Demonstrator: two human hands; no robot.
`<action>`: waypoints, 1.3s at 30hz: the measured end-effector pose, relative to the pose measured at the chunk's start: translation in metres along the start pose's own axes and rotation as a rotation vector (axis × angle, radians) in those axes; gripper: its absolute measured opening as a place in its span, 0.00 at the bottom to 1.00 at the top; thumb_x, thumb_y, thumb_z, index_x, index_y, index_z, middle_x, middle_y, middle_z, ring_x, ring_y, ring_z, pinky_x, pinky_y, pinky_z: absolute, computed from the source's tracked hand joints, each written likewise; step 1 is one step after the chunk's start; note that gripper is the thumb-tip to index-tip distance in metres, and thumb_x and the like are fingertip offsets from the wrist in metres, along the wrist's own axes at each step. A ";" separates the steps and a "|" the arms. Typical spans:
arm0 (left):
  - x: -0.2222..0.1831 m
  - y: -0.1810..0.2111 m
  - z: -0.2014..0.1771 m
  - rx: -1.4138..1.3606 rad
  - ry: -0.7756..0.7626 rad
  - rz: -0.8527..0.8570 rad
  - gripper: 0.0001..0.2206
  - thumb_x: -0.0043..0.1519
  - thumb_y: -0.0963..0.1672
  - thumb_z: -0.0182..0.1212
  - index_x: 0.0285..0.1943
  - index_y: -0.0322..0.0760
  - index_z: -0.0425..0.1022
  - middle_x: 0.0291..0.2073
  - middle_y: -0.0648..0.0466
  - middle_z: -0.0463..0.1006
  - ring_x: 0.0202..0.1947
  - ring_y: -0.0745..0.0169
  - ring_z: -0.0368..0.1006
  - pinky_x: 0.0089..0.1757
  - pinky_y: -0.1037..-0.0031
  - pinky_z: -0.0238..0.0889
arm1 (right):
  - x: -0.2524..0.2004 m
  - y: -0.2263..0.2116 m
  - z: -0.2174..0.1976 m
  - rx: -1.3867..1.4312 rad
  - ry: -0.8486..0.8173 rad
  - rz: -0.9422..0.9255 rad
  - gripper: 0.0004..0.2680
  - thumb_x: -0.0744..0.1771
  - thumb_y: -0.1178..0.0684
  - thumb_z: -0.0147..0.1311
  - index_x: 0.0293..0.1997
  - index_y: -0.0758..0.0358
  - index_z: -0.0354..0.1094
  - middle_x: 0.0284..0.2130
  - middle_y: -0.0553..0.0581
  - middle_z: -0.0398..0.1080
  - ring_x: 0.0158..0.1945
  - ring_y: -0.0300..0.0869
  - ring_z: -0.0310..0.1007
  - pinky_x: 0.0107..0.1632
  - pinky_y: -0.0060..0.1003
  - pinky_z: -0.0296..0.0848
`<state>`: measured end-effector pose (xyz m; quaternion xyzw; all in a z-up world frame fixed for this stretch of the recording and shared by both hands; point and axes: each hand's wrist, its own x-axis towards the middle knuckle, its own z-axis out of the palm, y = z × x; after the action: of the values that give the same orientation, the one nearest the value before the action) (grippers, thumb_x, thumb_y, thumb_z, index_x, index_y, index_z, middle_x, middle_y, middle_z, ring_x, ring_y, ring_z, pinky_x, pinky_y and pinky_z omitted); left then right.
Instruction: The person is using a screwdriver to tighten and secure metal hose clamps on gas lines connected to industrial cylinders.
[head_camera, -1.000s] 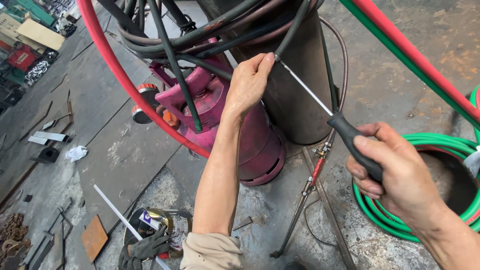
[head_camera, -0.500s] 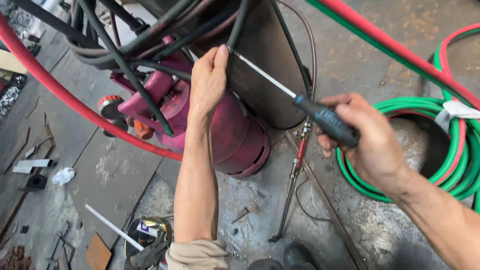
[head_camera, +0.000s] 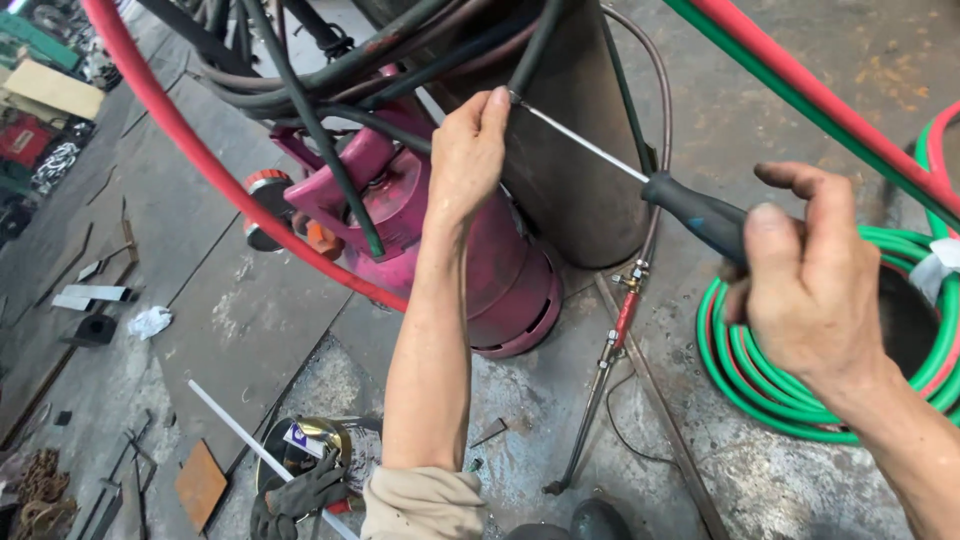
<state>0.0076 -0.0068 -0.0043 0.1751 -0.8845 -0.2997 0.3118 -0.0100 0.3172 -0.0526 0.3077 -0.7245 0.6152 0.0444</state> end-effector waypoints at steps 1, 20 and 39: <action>0.000 0.001 -0.001 0.052 0.011 -0.026 0.18 0.69 0.51 0.52 0.45 0.33 0.78 0.22 0.50 0.73 0.26 0.63 0.69 0.33 0.68 0.64 | 0.001 -0.004 0.000 -0.061 -0.007 0.084 0.14 0.72 0.60 0.50 0.65 0.71 0.58 0.31 0.66 0.72 0.28 0.45 0.75 0.34 0.38 0.72; 0.001 -0.006 0.002 0.122 -0.034 -0.016 0.20 0.69 0.54 0.48 0.47 0.41 0.81 0.30 0.46 0.83 0.37 0.45 0.80 0.43 0.61 0.70 | -0.013 -0.007 0.013 -0.086 0.042 -0.173 0.18 0.72 0.58 0.53 0.67 0.73 0.50 0.38 0.61 0.65 0.36 0.41 0.68 0.42 0.32 0.70; 0.003 0.007 -0.007 0.084 -0.065 -0.087 0.20 0.68 0.53 0.50 0.40 0.32 0.76 0.20 0.48 0.72 0.24 0.61 0.68 0.32 0.65 0.64 | -0.009 -0.005 -0.007 -0.232 0.018 -0.349 0.20 0.68 0.57 0.59 0.65 0.71 0.55 0.46 0.69 0.71 0.44 0.53 0.77 0.47 0.42 0.74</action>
<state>0.0093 -0.0060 0.0057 0.2166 -0.8975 -0.2812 0.2619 -0.0024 0.3270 -0.0506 0.4157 -0.7257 0.5136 0.1918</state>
